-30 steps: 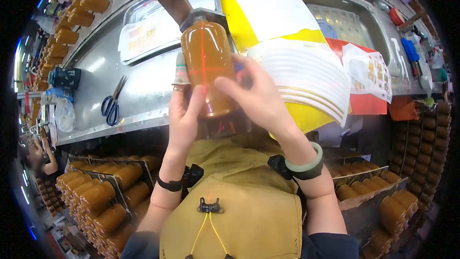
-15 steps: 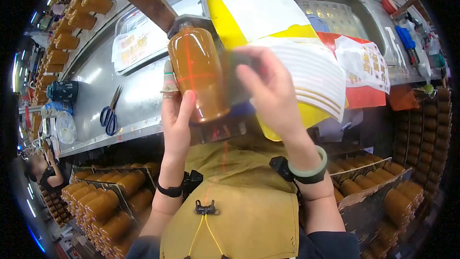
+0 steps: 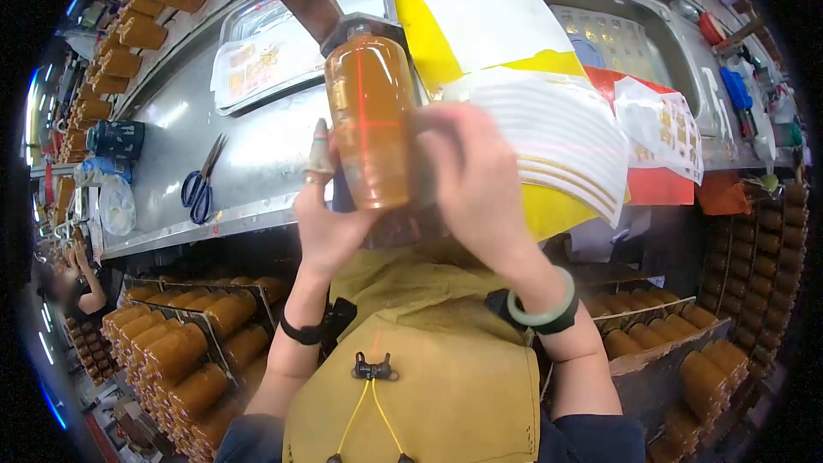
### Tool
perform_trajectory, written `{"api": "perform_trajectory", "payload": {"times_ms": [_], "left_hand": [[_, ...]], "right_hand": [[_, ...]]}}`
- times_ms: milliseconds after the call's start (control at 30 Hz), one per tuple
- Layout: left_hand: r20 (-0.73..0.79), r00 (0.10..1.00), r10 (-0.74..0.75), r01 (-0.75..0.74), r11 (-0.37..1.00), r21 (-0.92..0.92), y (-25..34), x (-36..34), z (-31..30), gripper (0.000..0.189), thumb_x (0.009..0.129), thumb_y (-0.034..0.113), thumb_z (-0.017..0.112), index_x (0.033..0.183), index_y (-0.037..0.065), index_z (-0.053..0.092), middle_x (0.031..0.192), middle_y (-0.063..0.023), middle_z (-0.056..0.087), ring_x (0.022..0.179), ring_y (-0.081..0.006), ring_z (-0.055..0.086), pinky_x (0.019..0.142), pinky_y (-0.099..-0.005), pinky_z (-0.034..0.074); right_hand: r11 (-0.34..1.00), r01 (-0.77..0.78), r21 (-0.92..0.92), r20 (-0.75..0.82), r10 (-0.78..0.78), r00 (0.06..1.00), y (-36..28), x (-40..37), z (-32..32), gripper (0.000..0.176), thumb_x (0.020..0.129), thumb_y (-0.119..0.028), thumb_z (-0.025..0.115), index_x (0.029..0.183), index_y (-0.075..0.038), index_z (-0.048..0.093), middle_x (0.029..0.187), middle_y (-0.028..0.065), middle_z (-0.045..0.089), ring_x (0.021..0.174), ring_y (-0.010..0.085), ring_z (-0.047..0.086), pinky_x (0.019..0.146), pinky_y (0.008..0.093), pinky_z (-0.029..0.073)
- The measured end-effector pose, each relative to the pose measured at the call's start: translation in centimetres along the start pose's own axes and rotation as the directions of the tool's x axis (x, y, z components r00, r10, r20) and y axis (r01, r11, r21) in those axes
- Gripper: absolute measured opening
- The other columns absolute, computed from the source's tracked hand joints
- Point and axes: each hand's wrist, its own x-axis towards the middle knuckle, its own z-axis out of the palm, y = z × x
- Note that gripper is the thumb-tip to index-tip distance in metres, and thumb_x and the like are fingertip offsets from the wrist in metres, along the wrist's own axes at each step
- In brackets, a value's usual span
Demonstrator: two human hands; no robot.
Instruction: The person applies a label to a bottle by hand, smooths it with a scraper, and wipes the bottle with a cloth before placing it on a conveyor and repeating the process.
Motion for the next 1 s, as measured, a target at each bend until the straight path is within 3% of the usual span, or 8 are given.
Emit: {"api": "perform_trajectory", "payload": {"times_ms": [133,200,267,400,500,667,800,1000], "left_hand": [[-0.054,0.979,0.197,-0.196,0.980,0.016,0.4,-0.3,-0.5,0.088,0.074,0.009,0.086,0.150,-0.005,0.044,0.156,-0.0234,0.044,0.148,-0.0313,0.040,0.119,-0.0411,0.035],[-0.058,0.968,0.245,-0.239,0.966,0.097,0.3,-0.1,-0.1,0.088,0.075,0.008,0.085,0.151,-0.004,0.042,0.156,-0.0219,0.045,0.145,-0.0294,0.045,0.117,-0.0399,0.038],[0.018,0.996,-0.090,0.091,0.989,-0.120,0.1,0.0,0.6,0.088,0.076,0.009,0.085,0.152,-0.004,0.041,0.150,-0.0202,0.051,0.141,-0.0269,0.049,0.115,-0.0387,0.040],[-0.030,0.982,0.186,-0.183,0.981,0.067,-0.7,-0.1,0.3,0.087,0.073,0.009,0.086,0.148,-0.005,0.044,0.145,-0.0237,0.055,0.138,-0.0394,0.050,0.120,-0.0484,0.031],[-0.066,0.942,0.328,-0.310,0.931,0.192,1.4,0.0,-0.4,0.092,0.074,0.007,0.086,0.152,-0.004,0.038,0.144,-0.0213,0.057,0.136,-0.0331,0.052,0.117,-0.0435,0.037],[0.177,0.982,-0.068,0.092,0.987,-0.130,1.9,0.1,-0.5,0.104,0.076,0.007,0.087,0.159,-0.004,0.024,0.152,-0.0185,0.048,0.142,-0.0240,0.045,0.119,-0.0386,0.035],[0.162,0.980,0.118,-0.050,0.927,-0.372,3.3,-0.1,-0.4,0.098,0.085,0.007,0.080,0.160,-0.003,0.019,0.158,-0.0171,0.040,0.143,-0.0232,0.043,0.118,-0.0375,0.035],[0.119,0.984,-0.133,0.178,0.734,-0.656,4.3,0.9,0.8,0.064,0.104,0.003,0.052,0.160,-0.001,0.022,0.157,-0.0154,0.040,0.141,-0.0229,0.044,0.118,-0.0373,0.035]], "right_hand": [[0.986,-0.146,-0.084,-0.083,0.139,0.987,1.0,0.2,-1.6,0.018,0.095,-0.005,0.062,0.112,0.001,0.064,0.105,0.0208,0.067,0.098,0.0388,0.066,0.086,0.0414,0.052],[0.962,-0.120,0.244,-0.028,0.131,0.991,-1.5,-0.6,-0.7,0.019,0.095,-0.004,0.061,0.113,0.000,0.064,0.105,0.0200,0.067,0.098,0.0375,0.066,0.087,0.0404,0.052],[0.986,-0.072,0.148,0.094,0.058,0.994,-2.5,-1.6,0.1,0.020,0.095,-0.004,0.061,0.114,-0.001,0.064,0.106,0.0189,0.067,0.100,0.0372,0.066,0.090,0.0403,0.051],[0.984,-0.120,-0.128,-0.092,0.109,0.990,3.1,-0.2,-0.9,0.020,0.095,-0.004,0.060,0.115,0.000,0.065,0.107,0.0194,0.068,0.097,0.0375,0.066,0.088,0.0400,0.051],[0.969,-0.212,0.127,-0.069,0.222,0.973,3.0,-0.8,-1.9,0.020,0.097,-0.003,0.060,0.116,0.001,0.065,0.106,0.0144,0.070,0.096,0.0237,0.067,0.088,0.0335,0.051],[0.937,-0.180,0.298,0.020,0.183,0.983,1.1,-1.5,-1.3,0.020,0.097,-0.002,0.060,0.116,0.003,0.065,0.105,0.0111,0.071,0.097,0.0159,0.065,0.088,0.0300,0.050],[0.931,-0.230,0.283,0.046,0.226,0.973,1.2,-1.8,-0.7,0.021,0.095,-0.002,0.062,0.115,0.002,0.066,0.105,0.0146,0.071,0.096,0.0210,0.067,0.086,0.0312,0.050],[0.974,-0.130,0.184,0.026,0.128,0.991,0.4,-1.3,-0.6,0.019,0.091,-0.003,0.067,0.110,0.001,0.067,0.101,0.0162,0.070,0.092,0.0298,0.067,0.083,0.0355,0.051]]}}
